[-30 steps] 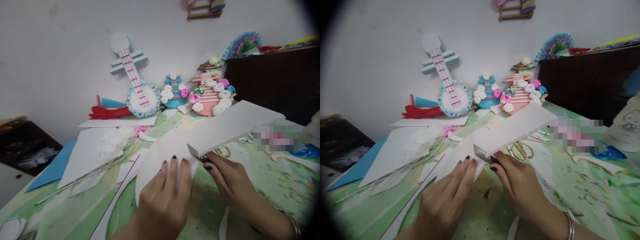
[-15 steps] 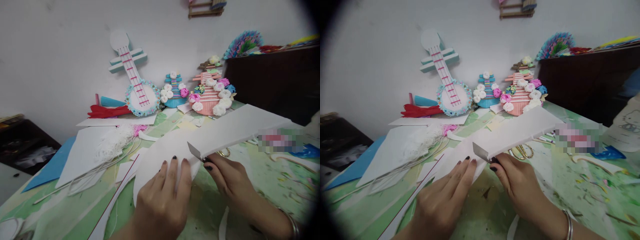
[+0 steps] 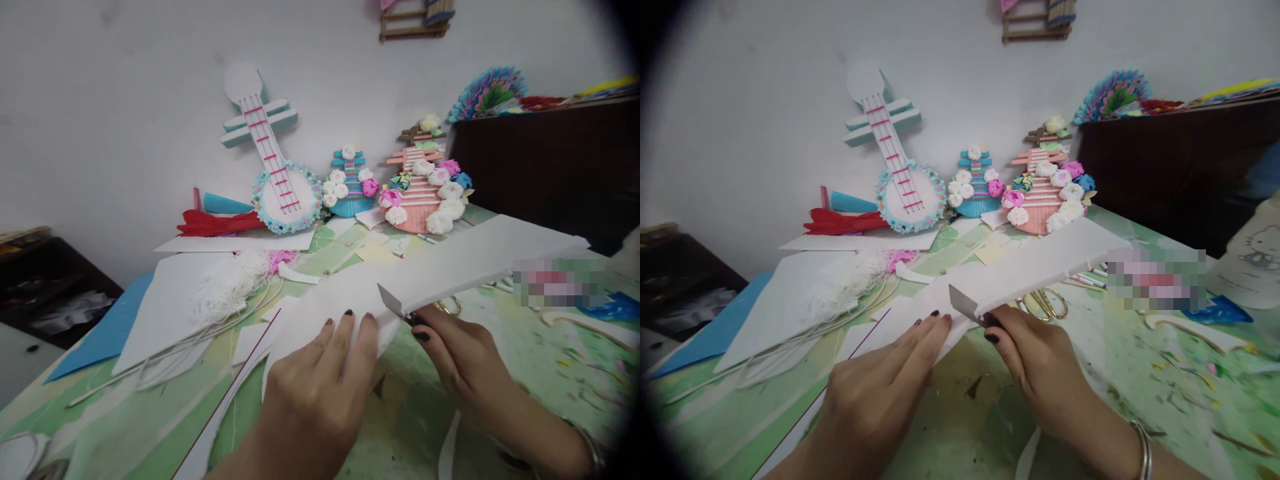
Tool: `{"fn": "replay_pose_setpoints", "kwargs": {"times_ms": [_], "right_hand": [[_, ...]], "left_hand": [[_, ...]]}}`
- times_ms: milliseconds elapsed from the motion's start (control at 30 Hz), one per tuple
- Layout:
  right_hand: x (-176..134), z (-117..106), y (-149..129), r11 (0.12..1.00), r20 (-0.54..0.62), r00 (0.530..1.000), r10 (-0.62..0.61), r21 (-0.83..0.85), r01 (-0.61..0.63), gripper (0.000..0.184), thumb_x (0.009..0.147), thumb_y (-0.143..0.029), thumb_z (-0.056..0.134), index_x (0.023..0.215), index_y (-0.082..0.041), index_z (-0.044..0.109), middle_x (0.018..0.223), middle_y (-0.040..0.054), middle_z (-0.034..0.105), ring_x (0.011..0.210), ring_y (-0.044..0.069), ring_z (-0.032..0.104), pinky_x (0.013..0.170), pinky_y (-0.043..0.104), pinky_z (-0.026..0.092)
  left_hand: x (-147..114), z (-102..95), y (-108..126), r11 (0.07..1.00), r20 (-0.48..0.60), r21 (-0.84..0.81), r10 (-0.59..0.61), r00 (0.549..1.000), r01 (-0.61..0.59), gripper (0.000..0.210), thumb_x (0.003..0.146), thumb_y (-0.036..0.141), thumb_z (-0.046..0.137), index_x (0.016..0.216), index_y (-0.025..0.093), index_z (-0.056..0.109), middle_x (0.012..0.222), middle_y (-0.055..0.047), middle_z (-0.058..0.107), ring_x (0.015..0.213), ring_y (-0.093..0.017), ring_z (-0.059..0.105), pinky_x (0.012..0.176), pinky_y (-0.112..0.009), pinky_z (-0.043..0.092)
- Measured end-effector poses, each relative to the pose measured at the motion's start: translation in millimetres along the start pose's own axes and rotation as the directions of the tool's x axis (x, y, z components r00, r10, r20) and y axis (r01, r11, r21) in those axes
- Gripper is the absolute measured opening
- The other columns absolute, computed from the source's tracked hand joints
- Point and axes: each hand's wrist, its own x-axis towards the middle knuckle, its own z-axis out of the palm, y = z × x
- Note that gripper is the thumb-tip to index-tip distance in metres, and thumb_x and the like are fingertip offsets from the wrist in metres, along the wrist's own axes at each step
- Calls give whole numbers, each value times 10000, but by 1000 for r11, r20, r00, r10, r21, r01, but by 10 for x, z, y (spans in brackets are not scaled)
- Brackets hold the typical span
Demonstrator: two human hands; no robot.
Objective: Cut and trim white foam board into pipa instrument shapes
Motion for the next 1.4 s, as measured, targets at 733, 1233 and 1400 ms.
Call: {"fn": "replay_pose_setpoints", "kwargs": {"times_ms": [733,1233,1400], "right_hand": [[49,-55,-2,993,72,993,97,56,-101,300,951,-383,371,1177,-252,518,784,-18,671,584,126,577,542,226,426],[46,89,97,955,57,964,258,-167,-246,378,897,-474,445,1101,-197,604,896,65,735,771,246,690,637,340,495],[32,100,106,955,66,966,250,-184,-234,383,908,-455,430,1128,-186,592,891,73,732,770,245,684,626,329,487]], "left_hand": [[-10,7,-88,1000,11,23,3,1000,-4,317,875,61,412,1142,38,581,1066,-160,689,890,-236,691,665,-310,593],[-96,200,-98,996,32,83,-42,999,39,343,855,51,443,1174,59,569,1065,-153,691,887,-246,690,648,-328,594],[-88,202,-178,997,20,50,-54,998,53,328,852,57,457,1159,76,572,1064,-120,697,908,-206,684,704,-281,572]]}}
